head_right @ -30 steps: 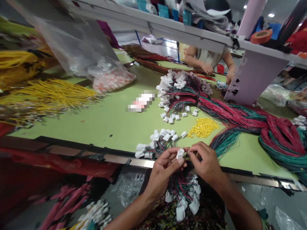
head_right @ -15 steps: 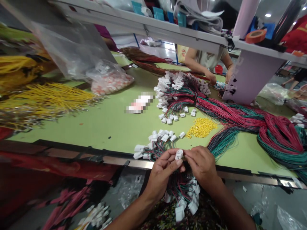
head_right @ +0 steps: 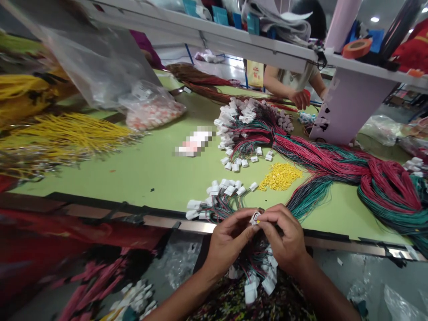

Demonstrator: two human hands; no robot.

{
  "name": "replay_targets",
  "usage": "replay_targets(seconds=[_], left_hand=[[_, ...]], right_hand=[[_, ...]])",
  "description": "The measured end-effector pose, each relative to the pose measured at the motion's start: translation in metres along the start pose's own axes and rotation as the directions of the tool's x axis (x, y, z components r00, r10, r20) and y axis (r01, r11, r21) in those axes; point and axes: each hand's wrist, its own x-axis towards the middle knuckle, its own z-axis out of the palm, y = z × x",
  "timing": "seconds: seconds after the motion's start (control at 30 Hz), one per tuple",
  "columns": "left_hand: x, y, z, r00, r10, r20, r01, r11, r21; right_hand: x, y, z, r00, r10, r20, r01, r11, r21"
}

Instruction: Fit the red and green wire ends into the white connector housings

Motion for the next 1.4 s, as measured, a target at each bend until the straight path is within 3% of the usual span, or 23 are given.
replay_targets(seconds=[0.23,0.5,0.57,0.67,0.77,0.87,1.07,1.27,1.4], left_hand=[[0.001,-0.001,0.000,0.976,0.216,0.019,-0.216,0.961,0.175],[0.001,0.000,0.000,0.969,0.248,0.012,-0.245,0.943,0.226],[0.001,0.000,0.000,0.967,0.255,0.017,-0.252,0.941,0.227],[0.001,0.000,0.000,0.966,0.258,0.019,-0.255,0.940,0.226],[0.001,0.001,0.000,0.968,0.250,0.023,-0.249,0.943,0.219],[0.001,0.002,0.000,0.967,0.254,0.024,-0.252,0.941,0.224],[0.000,0.001,0.001,0.960,0.281,0.020,-0.275,0.921,0.275],[-0.002,-0.002,0.002,0.953,0.303,-0.014,-0.283,0.905,0.316],[-0.002,-0.005,0.003,0.944,0.327,-0.029,-0.296,0.886,0.356]], right_hand=[[-0.001,0.000,-0.005,0.996,-0.071,0.062,0.079,0.988,-0.133],[0.003,0.000,-0.009,0.993,-0.086,0.081,0.097,0.985,-0.142],[0.004,0.000,-0.009,0.996,-0.034,0.084,0.042,0.995,-0.088],[0.002,0.003,-0.007,0.987,0.141,0.077,-0.145,0.988,0.043],[-0.001,0.007,-0.003,0.922,0.376,0.096,-0.388,0.892,0.232],[-0.002,0.009,0.000,0.843,0.516,0.153,-0.533,0.759,0.374],[0.001,0.011,0.000,0.797,0.576,0.181,-0.593,0.689,0.416],[-0.004,0.010,0.010,0.803,0.590,0.079,-0.553,0.690,0.467],[-0.008,0.007,0.018,0.760,0.648,0.056,-0.579,0.635,0.512]])
